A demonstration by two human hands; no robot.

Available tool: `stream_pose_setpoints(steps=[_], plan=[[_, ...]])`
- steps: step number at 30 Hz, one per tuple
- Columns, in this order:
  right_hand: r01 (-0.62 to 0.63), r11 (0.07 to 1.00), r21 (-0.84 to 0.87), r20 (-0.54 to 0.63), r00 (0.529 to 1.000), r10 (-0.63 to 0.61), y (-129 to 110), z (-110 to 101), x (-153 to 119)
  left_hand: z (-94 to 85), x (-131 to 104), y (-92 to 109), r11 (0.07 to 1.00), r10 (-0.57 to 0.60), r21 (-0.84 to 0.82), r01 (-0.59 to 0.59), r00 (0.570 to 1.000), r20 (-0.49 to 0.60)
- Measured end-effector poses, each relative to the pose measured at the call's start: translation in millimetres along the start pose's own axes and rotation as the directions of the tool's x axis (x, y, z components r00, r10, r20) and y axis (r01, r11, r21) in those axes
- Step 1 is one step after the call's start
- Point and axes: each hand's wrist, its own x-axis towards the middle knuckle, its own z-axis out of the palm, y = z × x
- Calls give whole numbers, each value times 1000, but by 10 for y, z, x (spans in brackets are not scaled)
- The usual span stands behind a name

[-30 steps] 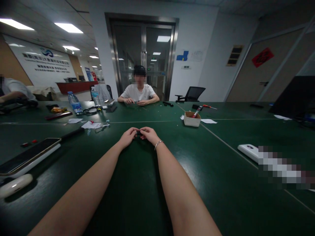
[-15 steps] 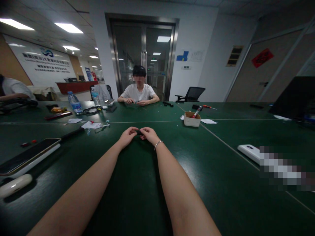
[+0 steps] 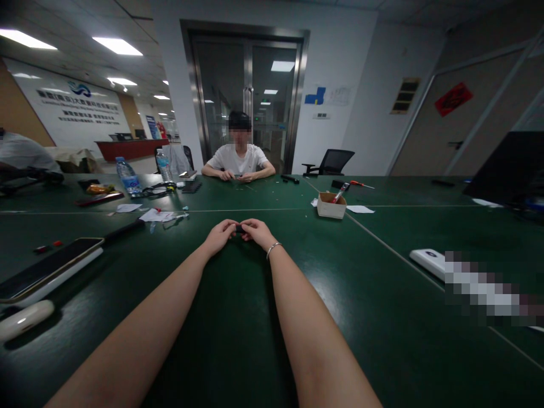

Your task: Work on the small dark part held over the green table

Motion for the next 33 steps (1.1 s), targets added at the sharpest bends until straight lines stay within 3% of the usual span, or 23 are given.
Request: stream_pose_setpoints(steps=[7,12,17,33], plan=[[-5,1000,-21,-12,1000,5,-31,16,-18,1,9,-16,1000,-15,16,15,1000,17],[-5,999,-35,2,1000,5,-41,14,-27,-12,14,-23,1000,-6,11,6,999,-37],[-1,1000,-21,7,1000,1,-41,11,-33,-17,13,-14,998,-57,-17,58,998,23],[6,1000,5,6,1000,-6,-53,19,-49,-2,0,8,999,-43,-30,45,998,45]])
